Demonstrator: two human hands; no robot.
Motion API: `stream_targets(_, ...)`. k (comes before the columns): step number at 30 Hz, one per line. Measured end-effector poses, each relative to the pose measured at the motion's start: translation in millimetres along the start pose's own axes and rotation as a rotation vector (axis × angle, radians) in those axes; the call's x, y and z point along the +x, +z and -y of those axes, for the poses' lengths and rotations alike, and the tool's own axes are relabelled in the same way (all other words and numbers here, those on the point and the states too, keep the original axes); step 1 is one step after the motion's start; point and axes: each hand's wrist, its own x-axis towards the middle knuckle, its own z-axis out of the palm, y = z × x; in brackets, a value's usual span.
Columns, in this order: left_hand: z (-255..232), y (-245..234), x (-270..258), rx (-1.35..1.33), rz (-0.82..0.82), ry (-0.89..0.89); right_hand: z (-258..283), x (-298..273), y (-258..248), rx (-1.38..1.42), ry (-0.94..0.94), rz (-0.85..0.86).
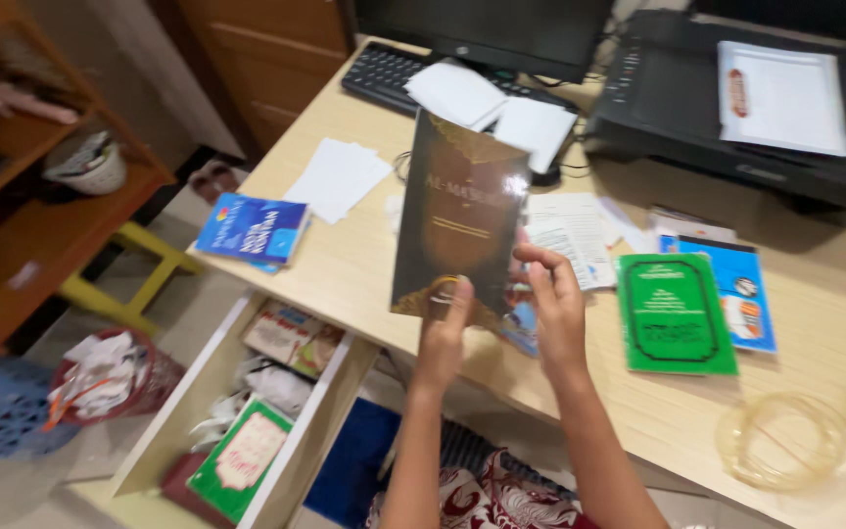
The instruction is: The person wipes the covers of several books and folders with a cloth, then places them into an open desk drawer. They also gather loose papers and place them into the drawer. The desk contains a computer, keyboard, and printer.
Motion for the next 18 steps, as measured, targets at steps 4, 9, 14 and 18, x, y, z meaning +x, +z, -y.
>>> stream_targets(4, 4, -67, 8, -0.497, -0.083, -0.068, -18, 18, 16, -0.832, -0.275, 0.169)
stream_targets(9, -23, -108, 6, -0.817, -0.115, 0.023, -46, 23, 37, -1.394, -0.23, 0.133)
stream_targets(14, -34, -125, 4, -0.887, -0.124, 0.014, -45, 46, 21, -1.129, -0.5, -0.132)
stream_targets(18, -16, -125, 14, -0.904, -0.104, -0.006, -29, 39, 19, -0.193, -0.292, 0.02)
